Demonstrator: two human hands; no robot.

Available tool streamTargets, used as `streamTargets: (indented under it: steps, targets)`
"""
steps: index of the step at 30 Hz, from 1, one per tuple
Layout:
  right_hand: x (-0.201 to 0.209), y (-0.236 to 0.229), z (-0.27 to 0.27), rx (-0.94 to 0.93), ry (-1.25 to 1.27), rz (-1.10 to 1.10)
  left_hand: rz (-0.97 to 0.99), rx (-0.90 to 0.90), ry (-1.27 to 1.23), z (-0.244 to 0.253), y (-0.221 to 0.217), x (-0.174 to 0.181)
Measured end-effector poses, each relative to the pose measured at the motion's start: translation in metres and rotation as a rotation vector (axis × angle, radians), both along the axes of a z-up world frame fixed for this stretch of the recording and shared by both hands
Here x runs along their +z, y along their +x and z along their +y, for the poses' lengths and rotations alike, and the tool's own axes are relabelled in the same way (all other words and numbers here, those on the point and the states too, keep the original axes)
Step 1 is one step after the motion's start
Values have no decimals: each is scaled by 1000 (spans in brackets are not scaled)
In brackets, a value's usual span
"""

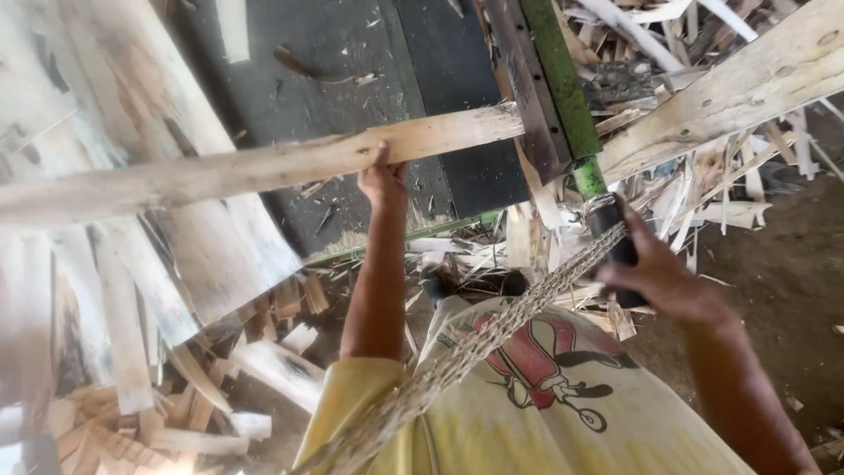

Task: Using a manual lever-operated machine to cut thin wood sheets.

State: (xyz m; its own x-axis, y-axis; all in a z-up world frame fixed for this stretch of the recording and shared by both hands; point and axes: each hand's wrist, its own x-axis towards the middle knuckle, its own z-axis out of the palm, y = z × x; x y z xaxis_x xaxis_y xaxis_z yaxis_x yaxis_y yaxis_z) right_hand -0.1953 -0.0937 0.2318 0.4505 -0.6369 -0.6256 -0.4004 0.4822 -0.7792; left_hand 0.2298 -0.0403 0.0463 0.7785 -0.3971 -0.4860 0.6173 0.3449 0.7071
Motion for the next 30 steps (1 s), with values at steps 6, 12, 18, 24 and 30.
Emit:
streamTargets:
  steps: [6, 12, 18, 24, 30]
  targets:
    - [55, 19, 15, 211, -173, 333, 107, 69, -95, -34, -18, -34]
    - [105, 35, 13, 250, -205, 350, 189, 93, 9, -28, -22, -37]
    - [-134, 3, 28, 143, -282, 285, 223, 77, -24, -39, -24, -70]
    - [-144, 2, 25, 216, -370, 356, 247, 83, -41, -34, -25, -79]
    - [-86, -25, 16, 29, -122, -78, 174, 101, 22, 3, -55, -57]
